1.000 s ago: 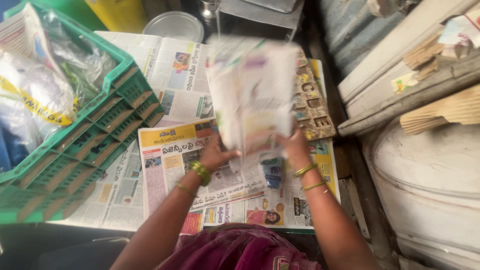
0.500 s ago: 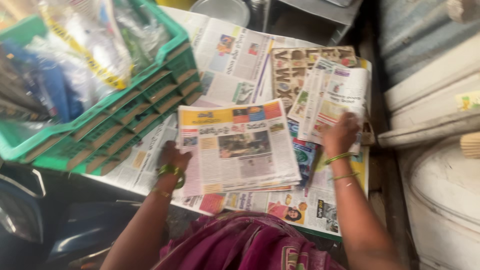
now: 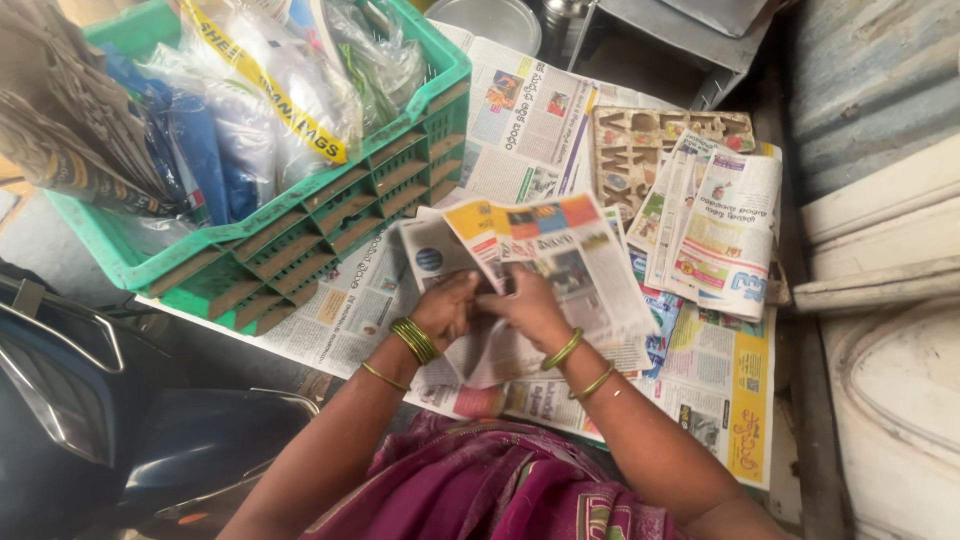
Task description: The person folds multiple newspaper sheets by hand on a cluttered table. They pick up each sheet, fold it in half, and place it on a growing stack. The person occasionally adjusts the stack to keep it aligned.
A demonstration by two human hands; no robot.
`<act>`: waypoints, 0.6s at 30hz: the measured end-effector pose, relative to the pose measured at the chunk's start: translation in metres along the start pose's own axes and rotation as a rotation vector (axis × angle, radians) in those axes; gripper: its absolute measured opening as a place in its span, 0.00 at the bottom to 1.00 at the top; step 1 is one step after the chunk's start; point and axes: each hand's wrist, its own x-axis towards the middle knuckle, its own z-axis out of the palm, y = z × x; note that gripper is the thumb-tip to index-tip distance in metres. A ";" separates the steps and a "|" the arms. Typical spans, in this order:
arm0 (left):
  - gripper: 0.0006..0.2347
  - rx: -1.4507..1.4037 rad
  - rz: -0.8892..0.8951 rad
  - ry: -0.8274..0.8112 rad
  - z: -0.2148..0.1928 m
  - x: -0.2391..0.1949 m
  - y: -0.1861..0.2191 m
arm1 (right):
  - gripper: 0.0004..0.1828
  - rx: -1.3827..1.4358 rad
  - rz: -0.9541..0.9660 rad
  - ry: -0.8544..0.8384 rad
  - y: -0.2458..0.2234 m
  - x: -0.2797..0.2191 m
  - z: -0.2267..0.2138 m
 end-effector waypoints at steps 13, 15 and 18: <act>0.46 0.981 0.283 0.450 -0.039 0.002 0.034 | 0.24 0.821 -0.428 0.441 0.007 -0.092 -0.110; 0.47 1.093 0.197 0.447 -0.028 0.008 0.028 | 0.28 1.097 -0.423 0.540 0.015 -0.109 -0.124; 0.41 1.440 0.066 0.585 -0.013 0.008 0.015 | 0.29 1.250 -0.227 0.726 0.053 -0.118 -0.128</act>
